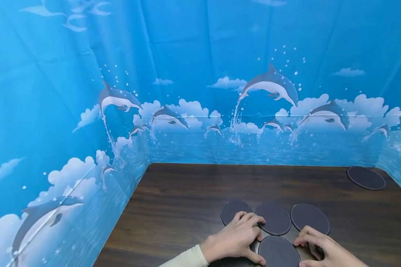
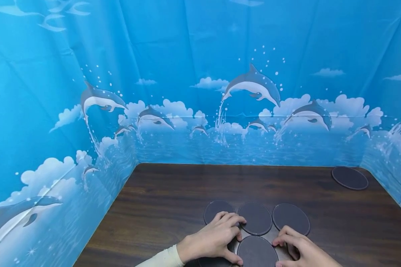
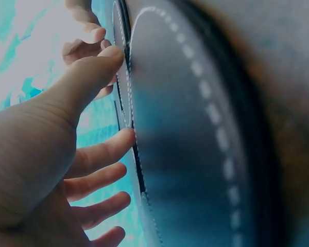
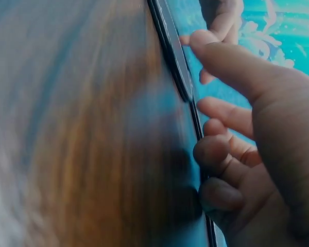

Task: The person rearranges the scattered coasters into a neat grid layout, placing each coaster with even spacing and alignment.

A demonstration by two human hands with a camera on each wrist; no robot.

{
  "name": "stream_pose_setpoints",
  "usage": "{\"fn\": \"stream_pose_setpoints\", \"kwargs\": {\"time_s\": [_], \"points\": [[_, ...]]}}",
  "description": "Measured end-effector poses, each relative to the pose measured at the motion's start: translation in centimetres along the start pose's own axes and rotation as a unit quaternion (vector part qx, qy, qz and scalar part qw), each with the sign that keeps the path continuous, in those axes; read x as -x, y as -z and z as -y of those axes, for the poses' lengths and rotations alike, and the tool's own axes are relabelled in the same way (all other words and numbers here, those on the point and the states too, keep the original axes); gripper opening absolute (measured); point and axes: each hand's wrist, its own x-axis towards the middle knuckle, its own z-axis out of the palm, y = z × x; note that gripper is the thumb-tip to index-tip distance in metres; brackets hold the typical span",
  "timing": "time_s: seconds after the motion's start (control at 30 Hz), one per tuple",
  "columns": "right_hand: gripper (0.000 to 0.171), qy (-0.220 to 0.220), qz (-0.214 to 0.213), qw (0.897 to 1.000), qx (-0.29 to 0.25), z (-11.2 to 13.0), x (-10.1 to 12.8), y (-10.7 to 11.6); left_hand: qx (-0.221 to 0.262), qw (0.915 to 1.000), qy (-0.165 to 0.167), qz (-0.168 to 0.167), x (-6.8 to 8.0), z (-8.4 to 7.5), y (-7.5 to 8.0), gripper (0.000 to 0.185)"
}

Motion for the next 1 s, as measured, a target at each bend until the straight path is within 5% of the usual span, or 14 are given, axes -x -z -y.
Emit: {"fn": "stream_pose_setpoints", "kwargs": {"time_s": [0.17,0.57,1.0], "points": [[0.040,-0.022,-0.021,0.998,0.048,1.0,-0.2,0.8,0.022,0.9997,0.010,0.005,-1.3,0.5,1.2,0.040],[0.034,-0.056,-0.099,0.982,0.148,2.2,-0.2,4.1,-0.010,0.9994,0.003,-0.033,-7.4,1.0,3.7,0.043],[0.032,-0.124,-0.143,0.954,0.234,2.1,2.3,6.6,0.027,0.9995,0.015,-0.010,-12.6,0.4,3.3,0.039]]}}
